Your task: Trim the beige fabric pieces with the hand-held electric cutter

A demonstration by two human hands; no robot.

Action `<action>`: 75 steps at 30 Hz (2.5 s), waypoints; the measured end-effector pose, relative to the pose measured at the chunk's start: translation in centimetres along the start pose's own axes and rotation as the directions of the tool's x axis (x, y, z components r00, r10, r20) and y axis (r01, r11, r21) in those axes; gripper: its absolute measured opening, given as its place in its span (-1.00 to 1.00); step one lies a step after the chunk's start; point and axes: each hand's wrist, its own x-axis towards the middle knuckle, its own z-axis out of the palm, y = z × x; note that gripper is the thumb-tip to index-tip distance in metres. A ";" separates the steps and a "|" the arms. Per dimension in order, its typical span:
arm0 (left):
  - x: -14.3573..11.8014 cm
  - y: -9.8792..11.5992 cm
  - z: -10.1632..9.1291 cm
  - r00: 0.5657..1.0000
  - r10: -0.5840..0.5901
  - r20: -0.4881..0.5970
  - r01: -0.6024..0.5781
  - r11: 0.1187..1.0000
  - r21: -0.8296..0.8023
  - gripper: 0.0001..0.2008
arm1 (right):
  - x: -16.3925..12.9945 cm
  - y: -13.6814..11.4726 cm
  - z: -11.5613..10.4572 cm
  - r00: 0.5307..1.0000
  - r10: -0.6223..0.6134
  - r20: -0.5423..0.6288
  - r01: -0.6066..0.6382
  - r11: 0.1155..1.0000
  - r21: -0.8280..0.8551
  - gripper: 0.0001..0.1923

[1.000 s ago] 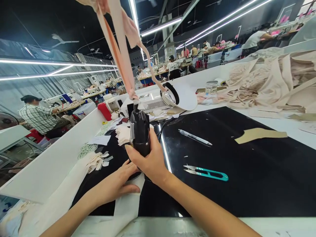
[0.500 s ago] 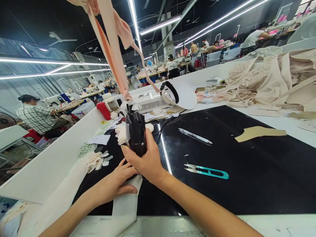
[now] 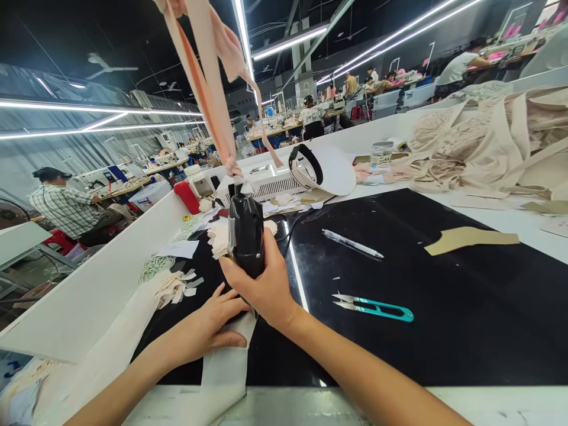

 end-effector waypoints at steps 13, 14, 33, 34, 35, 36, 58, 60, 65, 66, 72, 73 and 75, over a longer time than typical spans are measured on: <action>-0.1 -0.3 0.4 0.998 0.047 -0.028 -0.047 0.999 0.015 -0.41 | -0.8 -0.1 0.1 1.000 -0.010 0.004 0.010 1.000 0.026 -0.68; -0.1 -0.2 0.4 0.999 0.047 -0.024 -0.047 0.999 0.022 -0.39 | -1.0 -0.1 0.1 1.000 -0.007 0.015 0.006 0.999 0.033 -0.67; 0.0 -0.7 0.3 0.994 0.087 -0.061 -0.088 0.996 -0.021 -0.17 | -2.3 -0.1 0.2 0.998 0.034 0.057 -0.037 0.998 0.057 -0.65; 0.0 -0.7 0.3 0.994 0.090 -0.061 -0.091 0.996 -0.019 -0.20 | -2.4 -0.1 0.2 0.998 0.034 0.055 -0.036 0.998 0.049 -0.64; 0.0 -0.8 0.4 0.994 0.095 -0.063 -0.096 0.995 -0.014 -0.23 | -2.5 0.0 0.2 0.998 0.033 0.053 -0.035 0.999 0.038 -0.65; 0.0 -0.8 0.4 0.993 0.101 -0.064 -0.102 0.995 -0.009 -0.25 | -2.5 0.0 0.2 0.998 0.034 0.052 -0.035 0.999 0.026 -0.67; -4.2 3.2 7.2 0.894 0.144 -0.425 0.052 0.907 0.417 -0.98 | -1.4 -1.3 -1.3 0.999 -0.033 -0.041 0.026 0.984 -0.174 -0.54; -3.7 3.0 7.9 0.882 0.158 -0.444 0.064 0.893 0.445 -0.91 | -1.2 -1.2 -1.7 0.998 -0.049 -0.040 0.039 0.978 -0.205 -0.48; -3.6 1.8 6.9 0.879 0.214 -0.426 -0.032 0.918 0.395 -0.75 | -0.9 -1.1 -2.7 0.998 -0.053 -0.034 0.040 0.951 -0.307 -0.47; -3.9 1.6 6.5 0.889 0.223 -0.400 -0.062 0.924 0.378 -0.75 | -1.0 -1.2 -2.8 0.998 -0.049 -0.024 0.039 0.952 -0.305 -0.49; -5.5 0.2 4.9 0.925 0.241 -0.294 -0.155 0.945 0.288 -0.72 | -1.6 -1.4 -2.7 0.999 0.002 0.053 0.002 0.996 -0.084 -0.54; -5.7 0.0 4.8 0.923 0.245 -0.297 -0.163 0.947 0.276 -0.69 | -1.7 -1.4 -2.6 0.998 0.002 0.062 0.001 0.999 -0.052 -0.54; -5.7 0.0 4.4 0.913 0.230 -0.337 -0.145 0.954 0.261 -0.64 | -1.9 -1.3 -2.6 0.997 -0.003 0.078 0.004 1.000 -0.011 -0.57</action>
